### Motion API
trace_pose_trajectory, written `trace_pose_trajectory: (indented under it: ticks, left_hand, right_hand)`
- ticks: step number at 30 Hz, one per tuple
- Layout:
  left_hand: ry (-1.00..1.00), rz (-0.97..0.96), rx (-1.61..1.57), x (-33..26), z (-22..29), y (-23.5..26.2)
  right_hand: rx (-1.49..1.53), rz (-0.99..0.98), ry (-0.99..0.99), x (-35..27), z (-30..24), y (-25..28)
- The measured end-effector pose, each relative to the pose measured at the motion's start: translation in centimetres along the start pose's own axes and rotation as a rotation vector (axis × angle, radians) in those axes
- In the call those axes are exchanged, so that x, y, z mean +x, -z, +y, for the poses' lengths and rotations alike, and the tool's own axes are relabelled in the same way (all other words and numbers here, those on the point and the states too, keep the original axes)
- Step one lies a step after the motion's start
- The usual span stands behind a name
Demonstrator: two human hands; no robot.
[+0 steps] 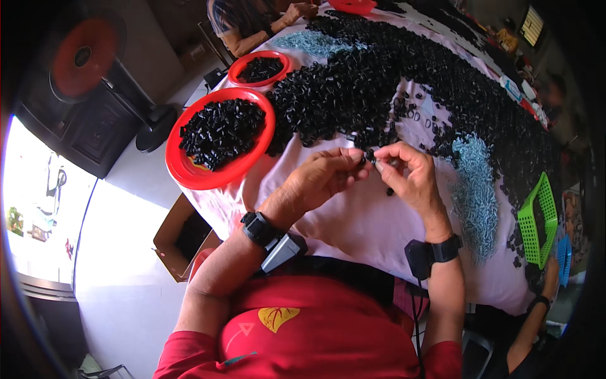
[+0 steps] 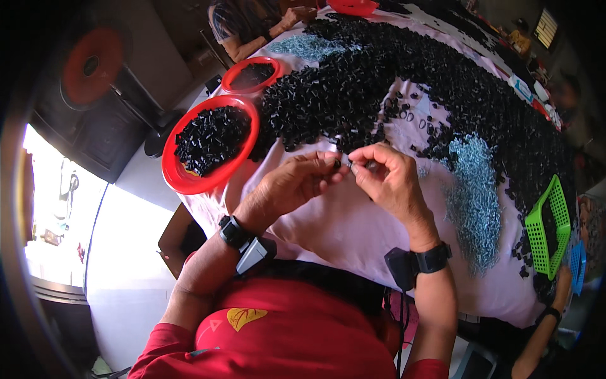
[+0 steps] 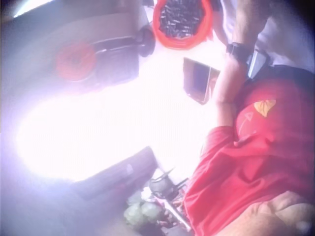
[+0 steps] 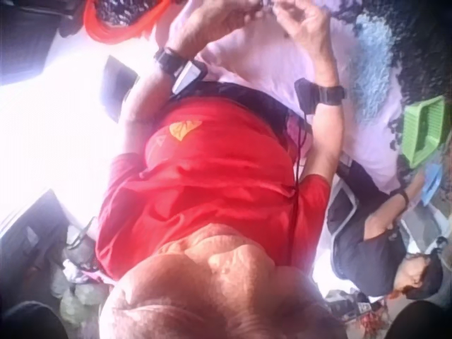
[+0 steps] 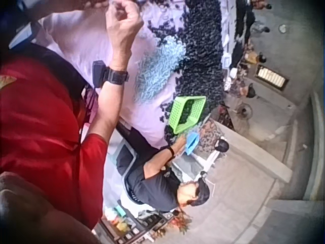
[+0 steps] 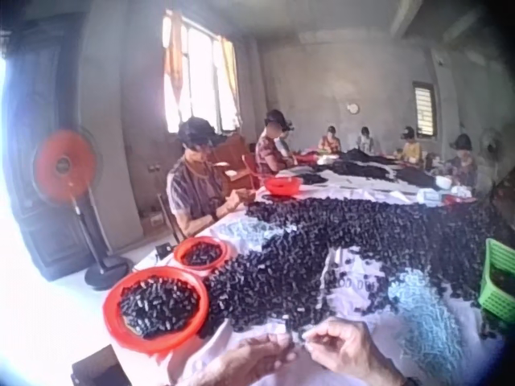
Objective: Assembling small black plastic components by hand by inserting a small pin into a housing.
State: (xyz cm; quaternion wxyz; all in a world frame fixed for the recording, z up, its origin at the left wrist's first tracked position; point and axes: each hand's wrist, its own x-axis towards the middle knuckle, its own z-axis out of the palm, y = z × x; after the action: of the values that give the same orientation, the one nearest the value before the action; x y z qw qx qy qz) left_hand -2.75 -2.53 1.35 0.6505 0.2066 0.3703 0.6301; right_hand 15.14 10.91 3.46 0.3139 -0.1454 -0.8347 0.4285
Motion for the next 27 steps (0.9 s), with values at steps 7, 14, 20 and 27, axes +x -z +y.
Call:
trace_pose_trajectory:
  ticks: [7, 14, 20, 27]
  left_hand:
    - [0.0, 0.026, -0.033, -0.5, -0.9, 0.3]
    - [-0.056, 0.049, -0.083, -0.1, -2.1, 0.5]
    - [-0.032, 0.033, -0.087, -0.5, -1.8, 0.3]
    - [-0.018, -0.091, -0.278, -1.0, -1.2, 1.8]
  right_hand:
    - [-0.047, -0.016, 0.065, 0.1, -0.9, -0.5]
    - [-0.162, -0.012, 0.21, 0.2, -1.5, -1.3]
    - [-0.277, 0.066, 0.378, 0.3, -1.6, -1.4]
    - [-0.286, 0.138, 0.207, 0.7, -1.7, -0.7]
